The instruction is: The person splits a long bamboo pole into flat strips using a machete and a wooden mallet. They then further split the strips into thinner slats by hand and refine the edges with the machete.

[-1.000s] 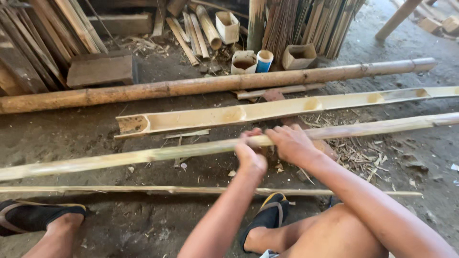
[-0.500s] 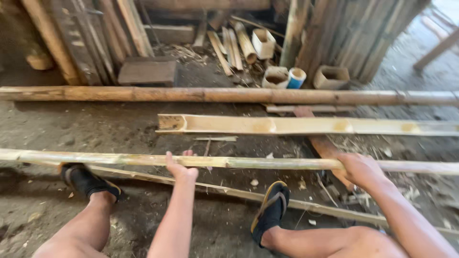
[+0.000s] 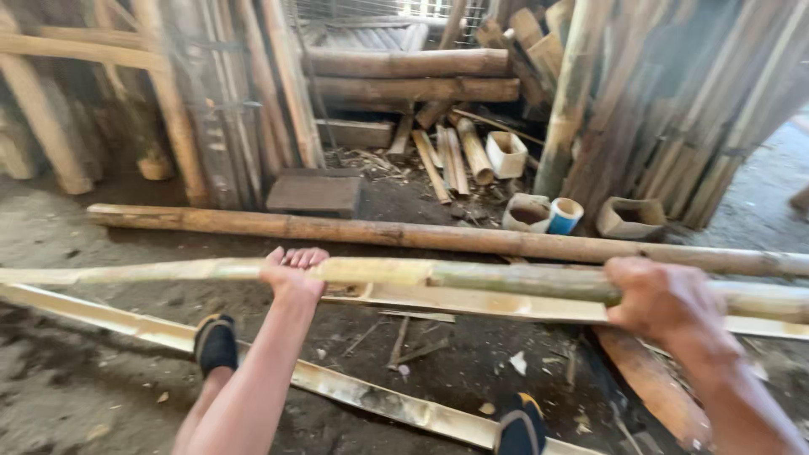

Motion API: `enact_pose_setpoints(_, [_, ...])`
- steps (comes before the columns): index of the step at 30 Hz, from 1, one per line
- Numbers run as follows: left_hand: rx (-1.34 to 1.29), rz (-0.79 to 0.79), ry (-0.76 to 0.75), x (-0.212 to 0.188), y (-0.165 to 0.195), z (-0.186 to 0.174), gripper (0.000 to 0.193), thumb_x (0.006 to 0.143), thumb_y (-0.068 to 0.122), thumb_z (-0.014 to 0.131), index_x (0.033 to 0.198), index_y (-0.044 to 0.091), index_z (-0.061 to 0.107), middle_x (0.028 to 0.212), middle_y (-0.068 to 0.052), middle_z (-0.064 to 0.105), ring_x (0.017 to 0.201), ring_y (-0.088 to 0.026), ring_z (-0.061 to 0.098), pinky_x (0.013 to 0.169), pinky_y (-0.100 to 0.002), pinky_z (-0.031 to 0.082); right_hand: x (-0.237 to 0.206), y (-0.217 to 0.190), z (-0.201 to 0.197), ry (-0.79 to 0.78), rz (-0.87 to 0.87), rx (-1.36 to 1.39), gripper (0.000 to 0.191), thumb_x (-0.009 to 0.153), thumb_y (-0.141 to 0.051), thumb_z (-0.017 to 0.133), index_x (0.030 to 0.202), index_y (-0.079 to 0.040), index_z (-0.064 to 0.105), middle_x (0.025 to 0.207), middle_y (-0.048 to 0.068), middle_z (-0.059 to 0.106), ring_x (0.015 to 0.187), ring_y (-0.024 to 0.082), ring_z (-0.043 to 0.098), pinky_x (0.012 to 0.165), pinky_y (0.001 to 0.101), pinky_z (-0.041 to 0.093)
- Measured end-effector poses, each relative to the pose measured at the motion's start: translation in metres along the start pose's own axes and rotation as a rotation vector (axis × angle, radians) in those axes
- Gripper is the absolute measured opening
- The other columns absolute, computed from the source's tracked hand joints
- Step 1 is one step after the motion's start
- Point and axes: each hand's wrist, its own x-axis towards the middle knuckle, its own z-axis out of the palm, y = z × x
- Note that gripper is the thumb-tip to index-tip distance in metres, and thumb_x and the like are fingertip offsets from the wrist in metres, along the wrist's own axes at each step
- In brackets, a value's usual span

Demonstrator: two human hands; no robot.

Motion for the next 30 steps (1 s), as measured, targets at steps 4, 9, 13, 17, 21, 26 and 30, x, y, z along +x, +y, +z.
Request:
enact_pose_setpoints(4, [0.085,0.174,-0.384,-0.012,0.013,0.065,0.046,0.100,0.032,0.040,0.059,0.016,0.027,0.049,0.000,0.027,0.042,-0.017,0.025,0.044,-0.036,0.030,0.007,0.038,-0.005,0.459,-0.141,0.115,0.048,0.066,-0.033,0.073,0.113,-0.024,0.071,0.105,0.006,0.074,0.093,0.030,0.073,0.085,0.0425,0.059])
enact_pose_setpoints(9, [-0.013,0.048,-0.325,-0.008,-0.014,0.071,0.043,0.100,0.039,0.043,0.066,0.013,0.037,0.052,-0.001,0.031,0.044,-0.018,0.029,0.047,-0.036,0.033,0.007,0.078,0.024,0.645,-0.190,0.047,0.026,0.080,-0.035,0.074,0.090,-0.013,0.064,0.090,0.008,0.066,0.088,0.025,0.067,0.082,0.0345,0.054])
enact_pose_setpoints(13, [-0.083,-0.036,-0.244,0.010,-0.017,0.003,0.042,0.102,0.037,0.040,0.065,0.017,0.039,0.050,0.003,0.033,0.044,-0.015,0.033,0.045,-0.034,0.033,-0.008,0.073,0.048,0.496,-0.135,0.024,0.045,0.053,-0.033,0.079,0.095,-0.017,0.072,0.091,0.007,0.074,0.086,0.030,0.072,0.079,0.0442,0.057])
enact_pose_setpoints(17, [0.085,0.003,-0.138,0.029,-0.037,-0.035,0.038,0.107,0.016,0.039,0.069,0.015,0.039,0.055,-0.001,0.037,0.049,-0.017,0.036,0.053,-0.035,0.039,-0.014,0.082,0.088,0.352,-0.157,0.196,0.029,0.065,-0.025,0.071,0.092,-0.016,0.067,0.085,0.011,0.071,0.081,0.030,0.071,0.079,0.0414,0.057])
enact_pose_setpoints(21, [0.278,0.042,0.049,0.003,-0.127,-0.070,0.048,0.106,0.036,0.043,0.064,0.013,0.041,0.052,-0.006,0.041,0.050,-0.023,0.042,0.059,-0.042,0.049,-0.020,0.125,0.159,0.074,0.029,0.164,0.026,0.065,-0.021,0.079,0.090,-0.019,0.073,0.086,0.011,0.075,0.083,0.032,0.073,0.080,0.0436,0.058])
enact_pose_setpoints(26, [0.135,-0.172,0.129,-0.024,-0.198,-0.114,0.031,0.091,0.019,0.051,0.063,0.012,0.040,0.051,-0.005,0.039,0.049,-0.022,0.041,0.058,-0.042,0.048,-0.047,0.174,0.203,-0.077,0.119,0.110,0.031,0.066,-0.026,0.077,0.097,-0.022,0.070,0.092,0.007,0.076,0.090,0.032,0.074,0.084,0.0445,0.059])
enact_pose_setpoints(30, [0.119,-0.095,0.129,-0.006,-0.158,-0.104,0.026,0.086,0.013,0.055,0.063,0.012,0.041,0.052,-0.005,0.043,0.050,-0.022,0.045,0.059,-0.040,0.049,-0.036,0.145,0.174,-0.034,0.067,0.067,0.036,0.067,-0.029,0.075,0.103,-0.025,0.068,0.097,0.005,0.076,0.096,0.031,0.075,0.087,0.0451,0.060])
